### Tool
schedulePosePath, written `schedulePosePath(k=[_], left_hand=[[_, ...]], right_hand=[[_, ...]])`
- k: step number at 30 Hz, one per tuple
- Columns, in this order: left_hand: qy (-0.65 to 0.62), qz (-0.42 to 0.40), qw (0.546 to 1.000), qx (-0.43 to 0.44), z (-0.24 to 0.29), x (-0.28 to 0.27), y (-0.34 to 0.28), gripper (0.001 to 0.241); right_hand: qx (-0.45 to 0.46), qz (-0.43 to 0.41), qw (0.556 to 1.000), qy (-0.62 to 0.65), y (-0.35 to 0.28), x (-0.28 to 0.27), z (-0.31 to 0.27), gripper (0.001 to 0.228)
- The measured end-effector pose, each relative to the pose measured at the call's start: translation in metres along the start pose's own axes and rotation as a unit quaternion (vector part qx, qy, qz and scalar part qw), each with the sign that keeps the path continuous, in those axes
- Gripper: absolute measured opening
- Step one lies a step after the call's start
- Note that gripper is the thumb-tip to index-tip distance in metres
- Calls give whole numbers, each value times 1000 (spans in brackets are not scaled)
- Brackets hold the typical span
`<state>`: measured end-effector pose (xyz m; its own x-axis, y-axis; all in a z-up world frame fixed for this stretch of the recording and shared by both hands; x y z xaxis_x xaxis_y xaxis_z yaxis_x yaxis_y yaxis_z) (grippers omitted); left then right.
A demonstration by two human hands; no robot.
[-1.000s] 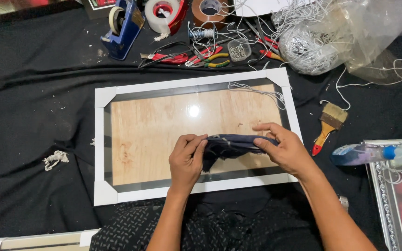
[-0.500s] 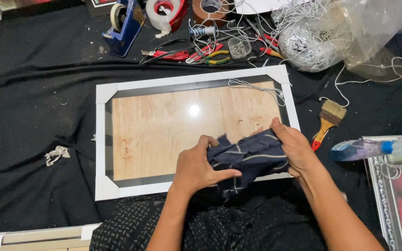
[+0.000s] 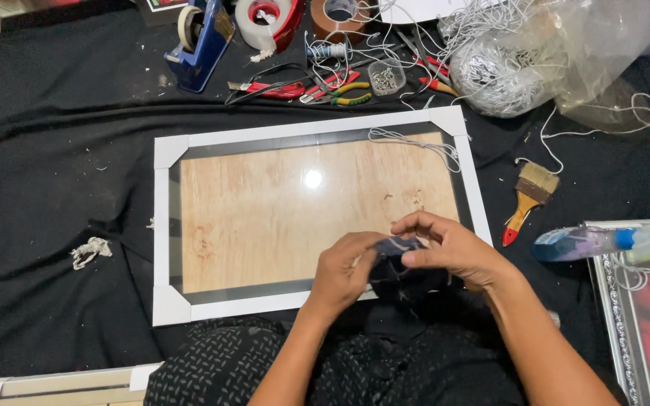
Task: The person wipes a rectangular picture frame on a workspace using a dark cloth, cleaning both the frame and the backing.
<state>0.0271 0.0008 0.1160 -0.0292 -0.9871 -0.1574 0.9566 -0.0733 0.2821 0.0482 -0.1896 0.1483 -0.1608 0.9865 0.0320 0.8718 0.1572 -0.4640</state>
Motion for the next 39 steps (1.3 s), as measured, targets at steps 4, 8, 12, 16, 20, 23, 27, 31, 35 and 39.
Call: schedulePosePath(k=[4, 8, 12, 16, 20, 23, 27, 31, 35, 39], left_hand=[[-44, 78, 986, -142, -10, -16, 2, 22], [-20, 128, 977, -169, -19, -38, 7, 25], [52, 192, 974, -105, -31, -63, 15, 24], [53, 249, 967, 6, -12, -87, 28, 24], [72, 232, 966, 90, 36, -112, 27, 17], [129, 166, 975, 69, 33, -134, 9, 15], [347, 78, 935, -11, -7, -152, -29, 12], [384, 64, 920, -45, -4, -98, -33, 33], [367, -104, 910, -164, -21, -1, -44, 76], [501, -186, 838, -110, -65, 74, -69, 87]], right_hand=[[75, -61, 965, -242, 3, 3, 21, 33], [114, -80, 877, -459, 12, -12, 38, 39], [121, 53, 811, -570, 26, -42, 22, 38], [-194, 319, 849, -373, 33, -76, 21, 60], [-375, 315, 827, -275, 5, -69, 1, 57], [-361, 261, 845, -295, -8, -57, 5, 55], [-85, 49, 889, -448, -39, -11, -12, 49], [-8, -17, 889, -458, -51, -16, -18, 60], [-77, 133, 887, -435, -37, -57, -21, 53], [-150, 299, 888, -315, -23, -110, 0, 38]])
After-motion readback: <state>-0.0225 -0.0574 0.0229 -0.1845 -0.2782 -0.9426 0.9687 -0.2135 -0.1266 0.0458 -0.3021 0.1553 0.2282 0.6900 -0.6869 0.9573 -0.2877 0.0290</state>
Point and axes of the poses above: each hand's wrist, its own y-axis towards the middle knuckle, its own x-axis out of the palm, z = x × y, the point moved 3 cm from there along y, towards the middle knuckle, and after that the axes turned 5 degrees about z, right-handed, at the moved point
